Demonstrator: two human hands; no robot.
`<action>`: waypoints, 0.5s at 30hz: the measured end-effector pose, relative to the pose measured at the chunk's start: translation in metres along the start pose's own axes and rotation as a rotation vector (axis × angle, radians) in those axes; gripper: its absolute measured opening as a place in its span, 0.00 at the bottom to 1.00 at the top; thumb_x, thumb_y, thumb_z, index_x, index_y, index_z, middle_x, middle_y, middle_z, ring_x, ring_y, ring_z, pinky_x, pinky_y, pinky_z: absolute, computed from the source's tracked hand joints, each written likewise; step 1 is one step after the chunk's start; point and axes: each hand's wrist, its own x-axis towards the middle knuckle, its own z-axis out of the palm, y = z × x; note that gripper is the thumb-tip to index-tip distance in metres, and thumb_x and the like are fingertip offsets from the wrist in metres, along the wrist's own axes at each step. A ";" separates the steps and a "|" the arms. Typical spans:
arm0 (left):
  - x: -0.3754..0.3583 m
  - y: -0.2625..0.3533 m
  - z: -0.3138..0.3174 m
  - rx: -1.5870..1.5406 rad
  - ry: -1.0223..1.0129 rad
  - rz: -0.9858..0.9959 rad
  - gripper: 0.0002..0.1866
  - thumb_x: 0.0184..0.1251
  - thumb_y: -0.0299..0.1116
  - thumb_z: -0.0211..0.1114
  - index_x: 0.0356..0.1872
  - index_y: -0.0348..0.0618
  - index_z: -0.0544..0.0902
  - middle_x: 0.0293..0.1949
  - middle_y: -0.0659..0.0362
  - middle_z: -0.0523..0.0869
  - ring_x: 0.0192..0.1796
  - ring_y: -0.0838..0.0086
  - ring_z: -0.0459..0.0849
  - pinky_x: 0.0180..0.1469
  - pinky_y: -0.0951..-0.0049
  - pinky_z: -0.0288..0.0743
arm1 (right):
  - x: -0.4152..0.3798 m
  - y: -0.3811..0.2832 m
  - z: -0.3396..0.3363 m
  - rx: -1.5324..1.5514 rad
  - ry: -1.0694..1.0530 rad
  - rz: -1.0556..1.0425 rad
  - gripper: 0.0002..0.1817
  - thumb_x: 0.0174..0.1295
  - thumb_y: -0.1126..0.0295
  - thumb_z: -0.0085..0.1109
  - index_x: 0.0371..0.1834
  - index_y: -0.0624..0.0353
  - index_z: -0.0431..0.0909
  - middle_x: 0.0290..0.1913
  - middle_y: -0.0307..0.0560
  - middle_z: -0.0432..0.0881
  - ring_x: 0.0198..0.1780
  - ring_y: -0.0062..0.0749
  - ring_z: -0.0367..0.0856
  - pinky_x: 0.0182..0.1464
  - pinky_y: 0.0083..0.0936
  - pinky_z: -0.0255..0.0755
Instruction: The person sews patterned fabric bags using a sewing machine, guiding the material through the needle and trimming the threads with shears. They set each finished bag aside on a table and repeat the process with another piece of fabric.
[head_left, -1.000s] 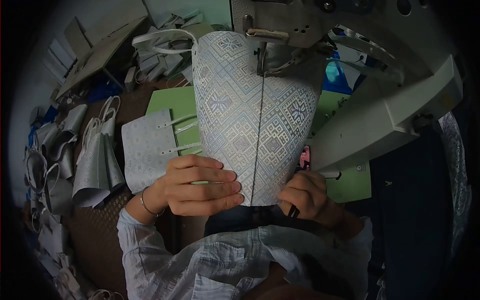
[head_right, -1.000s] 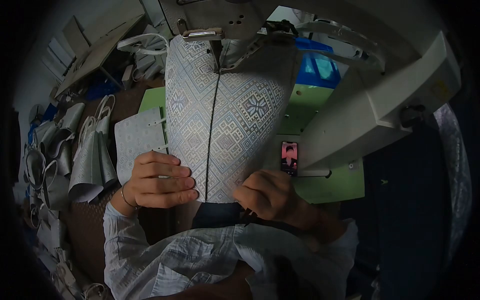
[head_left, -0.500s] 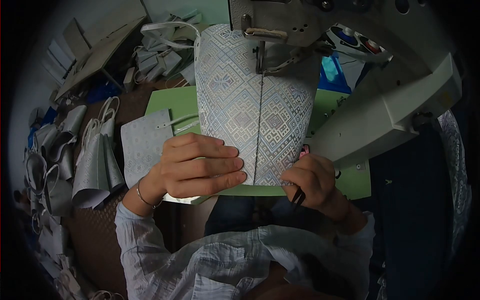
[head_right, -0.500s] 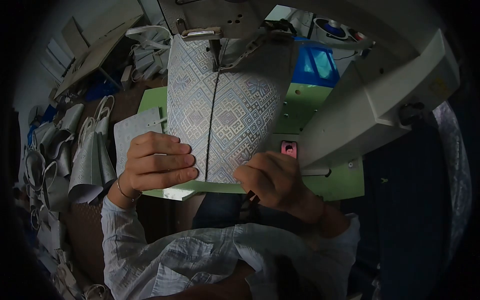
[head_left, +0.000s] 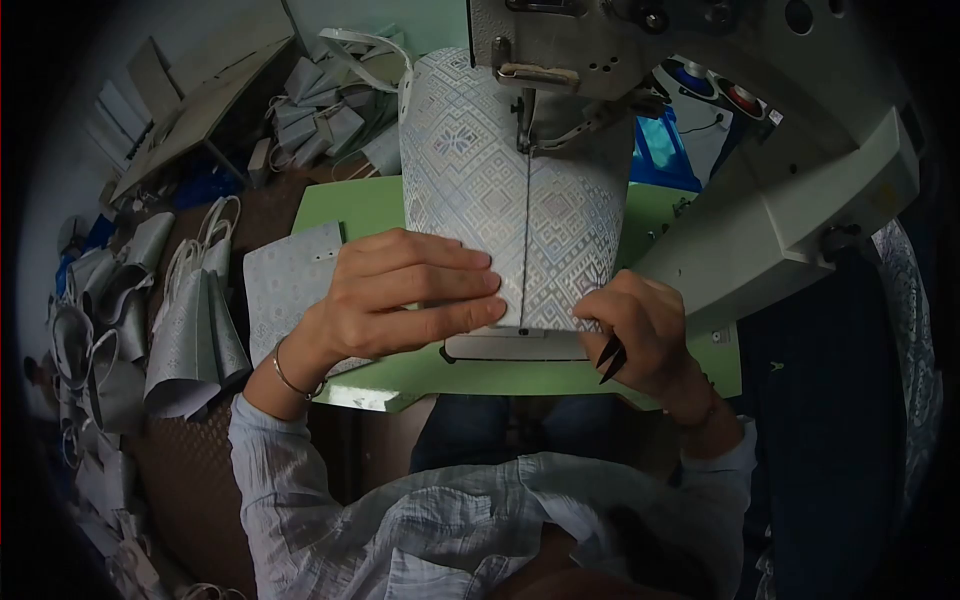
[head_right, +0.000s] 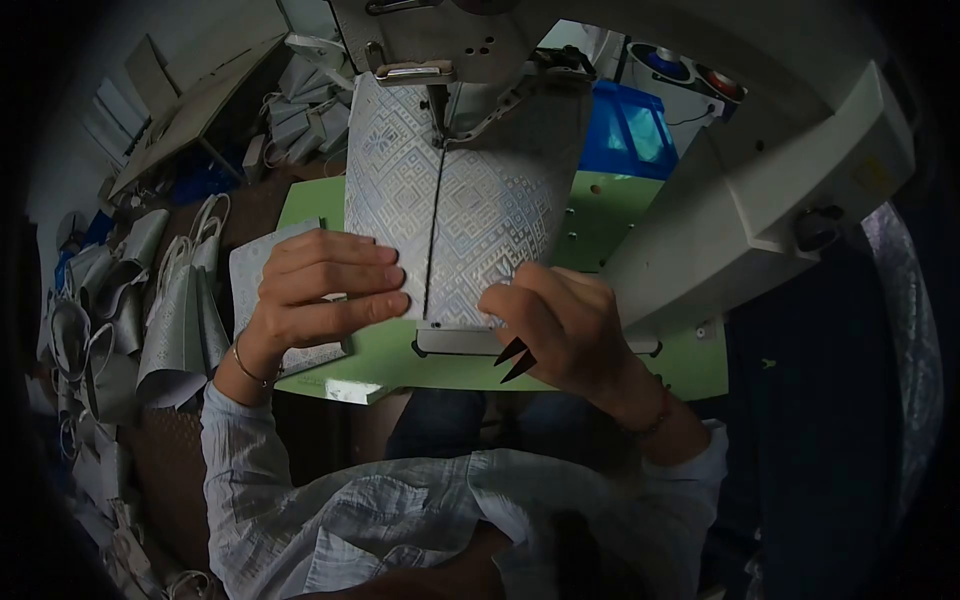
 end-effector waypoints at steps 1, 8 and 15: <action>0.000 -0.002 -0.001 0.009 -0.003 0.003 0.10 0.51 0.30 0.72 0.37 0.51 0.90 0.38 0.64 0.89 0.44 0.72 0.88 0.44 0.73 0.84 | 0.003 0.001 -0.001 -0.003 0.000 -0.002 0.24 0.34 0.85 0.64 0.40 0.59 0.73 0.26 0.43 0.74 0.21 0.36 0.74 0.22 0.30 0.65; -0.003 -0.006 0.002 0.008 0.012 -0.073 0.12 0.51 0.28 0.71 0.39 0.48 0.90 0.40 0.62 0.89 0.47 0.68 0.88 0.51 0.65 0.84 | 0.015 0.002 -0.003 -0.052 -0.012 0.049 0.17 0.41 0.77 0.66 0.37 0.57 0.74 0.26 0.43 0.71 0.22 0.35 0.76 0.23 0.30 0.68; -0.008 -0.014 -0.001 0.035 0.019 -0.045 0.13 0.50 0.26 0.73 0.39 0.48 0.90 0.40 0.61 0.89 0.48 0.68 0.88 0.55 0.63 0.84 | 0.025 0.010 -0.007 -0.076 -0.026 0.055 0.15 0.42 0.76 0.67 0.35 0.58 0.75 0.26 0.43 0.73 0.22 0.34 0.77 0.23 0.29 0.69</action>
